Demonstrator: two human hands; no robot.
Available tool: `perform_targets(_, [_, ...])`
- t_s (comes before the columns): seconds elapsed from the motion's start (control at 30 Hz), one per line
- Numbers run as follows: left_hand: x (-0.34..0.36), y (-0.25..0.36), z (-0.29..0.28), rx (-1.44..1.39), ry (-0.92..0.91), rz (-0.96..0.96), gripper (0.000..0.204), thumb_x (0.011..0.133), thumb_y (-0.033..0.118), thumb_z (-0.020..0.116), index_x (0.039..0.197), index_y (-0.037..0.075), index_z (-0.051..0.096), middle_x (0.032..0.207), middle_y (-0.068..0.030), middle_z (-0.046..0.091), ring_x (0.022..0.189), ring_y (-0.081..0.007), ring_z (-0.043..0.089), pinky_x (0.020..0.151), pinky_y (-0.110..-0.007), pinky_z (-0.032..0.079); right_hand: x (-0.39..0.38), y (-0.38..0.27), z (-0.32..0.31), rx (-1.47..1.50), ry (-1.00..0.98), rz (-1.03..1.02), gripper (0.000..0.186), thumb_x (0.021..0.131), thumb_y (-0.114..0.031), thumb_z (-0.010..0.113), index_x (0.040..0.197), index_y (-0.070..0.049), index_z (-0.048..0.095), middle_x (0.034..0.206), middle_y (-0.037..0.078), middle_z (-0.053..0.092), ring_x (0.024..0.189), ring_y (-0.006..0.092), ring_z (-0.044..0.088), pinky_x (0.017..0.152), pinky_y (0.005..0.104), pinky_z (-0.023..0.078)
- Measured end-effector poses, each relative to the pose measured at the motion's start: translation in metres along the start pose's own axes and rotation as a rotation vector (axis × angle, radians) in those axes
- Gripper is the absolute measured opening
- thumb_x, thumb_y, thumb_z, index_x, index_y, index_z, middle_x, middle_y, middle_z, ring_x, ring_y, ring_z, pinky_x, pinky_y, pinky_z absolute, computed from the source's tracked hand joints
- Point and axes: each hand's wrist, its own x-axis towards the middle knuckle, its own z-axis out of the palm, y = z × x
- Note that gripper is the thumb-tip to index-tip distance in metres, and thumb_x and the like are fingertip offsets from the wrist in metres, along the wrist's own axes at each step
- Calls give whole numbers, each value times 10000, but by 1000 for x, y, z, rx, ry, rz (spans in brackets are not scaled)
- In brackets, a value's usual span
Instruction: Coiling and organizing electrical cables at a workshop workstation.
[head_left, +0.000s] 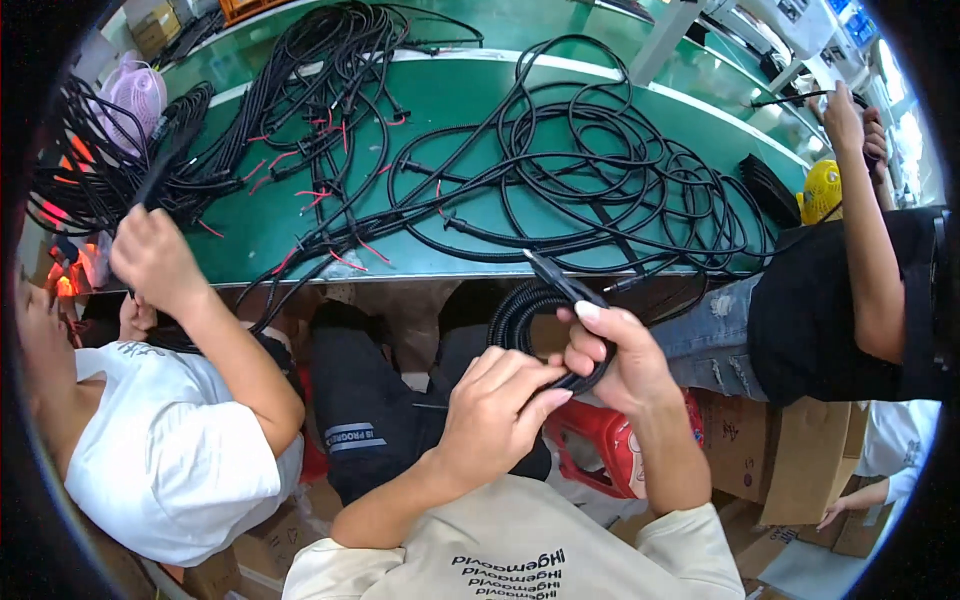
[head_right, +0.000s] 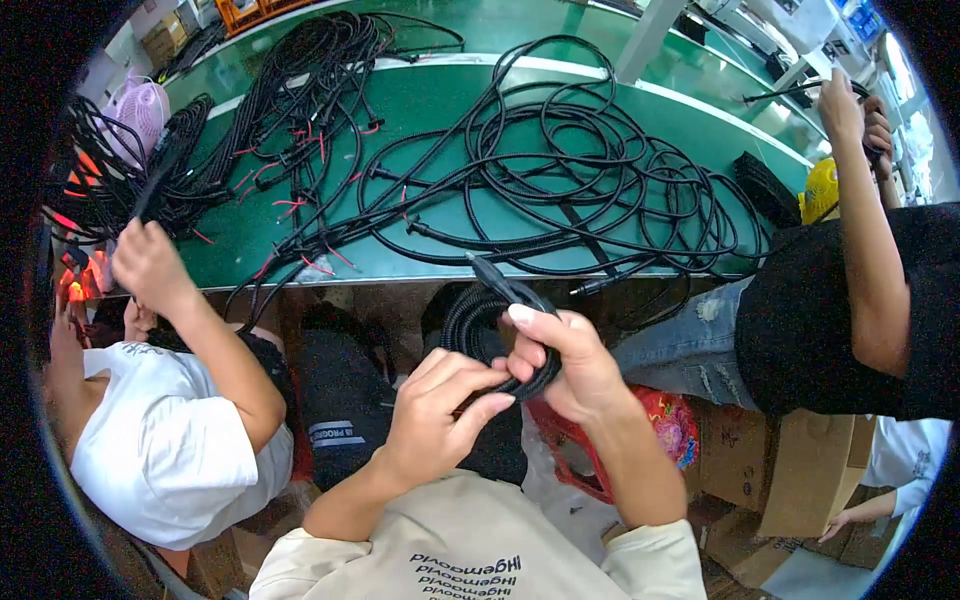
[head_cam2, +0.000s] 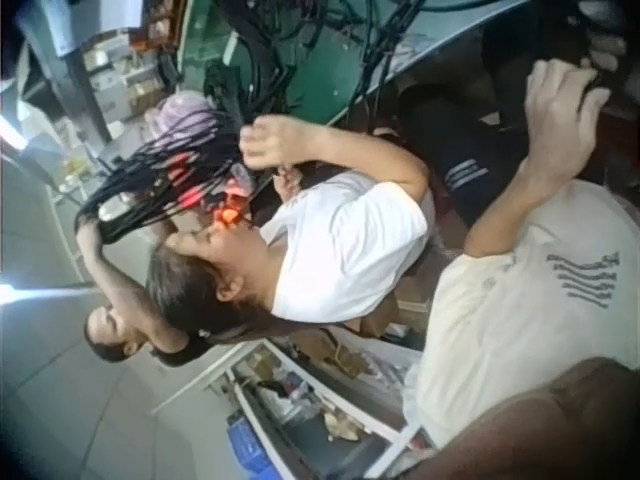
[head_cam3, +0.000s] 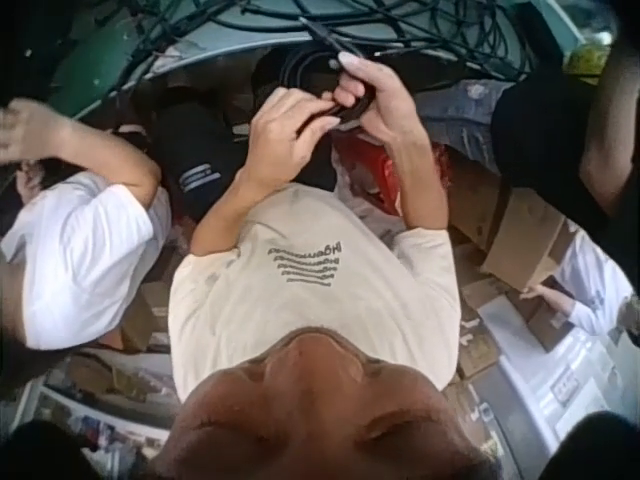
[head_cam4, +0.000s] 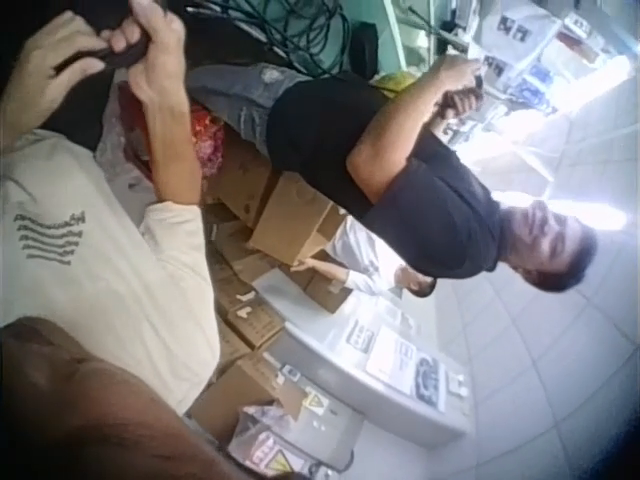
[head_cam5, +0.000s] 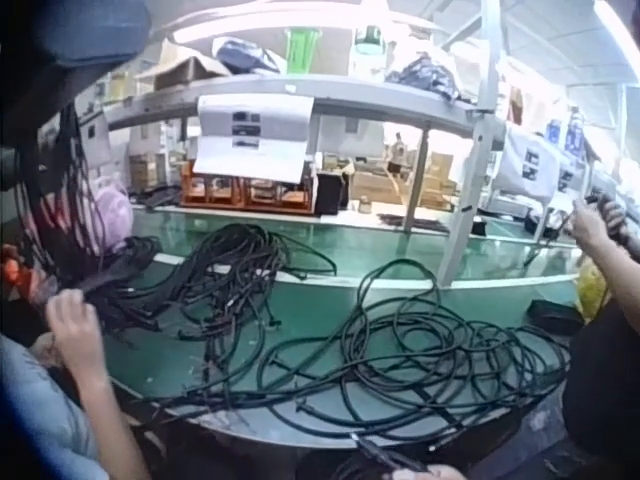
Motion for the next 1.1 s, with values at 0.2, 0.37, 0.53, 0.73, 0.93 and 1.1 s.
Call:
perform_targets(0.2, [-8,-14,7,-38,3,-150,147,703,106,758,819,47,690,823,-64,659,704,-218,584,687,-321,419,12,39,-21,188,-28,4,335,960,-331,484,889,-16,576,546,31,499,642,193,602,803,379,506])
perform_targets(0.37, [0,-19,20,-15,90,-194,111,737,137,736,819,90,677,690,-15,568,653,-197,549,630,-323,340,17,53,-14,178,53,-58,300,952,-294,503,891,-11,581,632,92,609,831,220,651,808,355,504])
perform_targets(0.53, [11,-17,3,102,145,23,235,714,128,761,930,79,683,885,-63,600,808,-260,565,733,-367,442,22,42,-27,252,59,-219,274,954,-290,506,906,-31,582,554,28,530,640,190,615,768,366,506])
perform_targets(0.73, [55,-25,-15,292,17,204,315,672,105,761,962,43,656,883,-74,577,753,-248,560,632,-359,466,3,32,-31,199,-175,-93,307,963,-299,482,912,-8,565,493,17,474,467,174,526,646,360,522])
perform_targets(0.93, [55,-17,-16,17,271,104,186,698,-24,743,866,11,670,773,-80,587,648,-206,571,574,-295,460,-13,26,-13,120,-223,-142,325,958,-304,492,927,11,566,536,43,534,505,194,573,661,363,525])
perform_targets(1.1, [71,-18,-19,-152,139,-69,179,842,118,680,985,20,637,945,-75,614,887,-194,579,783,-306,463,-10,-6,-2,124,-157,-165,302,955,-313,481,846,-44,566,481,-22,419,426,153,463,590,342,500])
